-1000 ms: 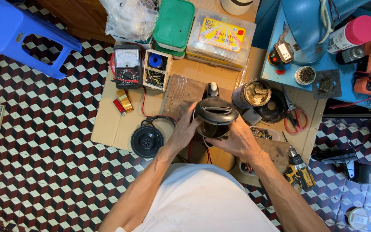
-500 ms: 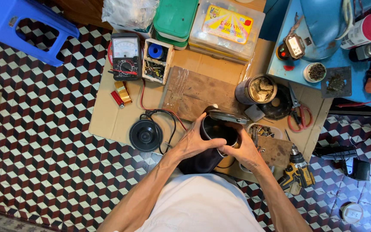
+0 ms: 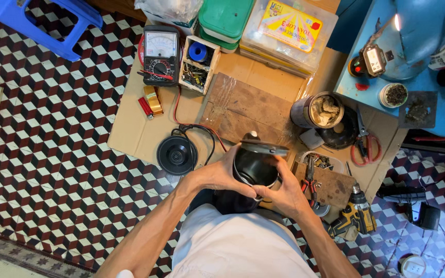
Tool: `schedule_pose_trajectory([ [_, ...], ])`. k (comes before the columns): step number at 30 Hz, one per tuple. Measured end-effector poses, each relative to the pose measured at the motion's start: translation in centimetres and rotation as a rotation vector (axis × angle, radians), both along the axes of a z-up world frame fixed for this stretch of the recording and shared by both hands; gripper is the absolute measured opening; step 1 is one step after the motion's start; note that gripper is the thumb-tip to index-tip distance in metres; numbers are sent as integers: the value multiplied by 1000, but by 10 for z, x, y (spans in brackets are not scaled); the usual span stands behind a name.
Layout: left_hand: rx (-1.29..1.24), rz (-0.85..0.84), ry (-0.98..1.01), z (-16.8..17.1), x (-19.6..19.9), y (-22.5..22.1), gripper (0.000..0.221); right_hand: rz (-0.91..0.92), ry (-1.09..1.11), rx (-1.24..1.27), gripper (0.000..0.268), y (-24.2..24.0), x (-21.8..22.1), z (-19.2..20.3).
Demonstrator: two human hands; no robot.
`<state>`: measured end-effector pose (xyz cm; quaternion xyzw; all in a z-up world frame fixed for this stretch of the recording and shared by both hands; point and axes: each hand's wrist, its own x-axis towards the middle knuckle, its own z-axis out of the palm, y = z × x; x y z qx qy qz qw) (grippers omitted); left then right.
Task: The person disassembles a purple electric kettle, removes the lid and inner metal filter, and uses a power drill to remove a screw from the kettle's base. They then reassemble the kettle by placing the filter and lid back on.
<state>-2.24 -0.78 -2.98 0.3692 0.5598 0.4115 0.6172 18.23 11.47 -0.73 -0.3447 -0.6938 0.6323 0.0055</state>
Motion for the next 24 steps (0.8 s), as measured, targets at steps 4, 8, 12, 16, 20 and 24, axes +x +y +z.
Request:
schedule_pose_trajectory([
  [4,60,-24,-33,0,11,0,138,-22,20,13,83,-4,7,16],
  [8,97,-54,-16,0,21,0,140,23,-73,119,78,-8,11,26],
  [12,38,-60,-116,-8,22,-4,138,12,-39,161,77,-15,13,26],
  [16,53,-44,-162,-18,9,1,138,43,-8,180,75,-7,6,19],
  [20,145,-67,-157,-27,-5,22,128,48,26,192,70,5,-5,12],
  [24,136,-141,-62,-29,-15,46,110,29,-64,216,66,10,-14,4],
])
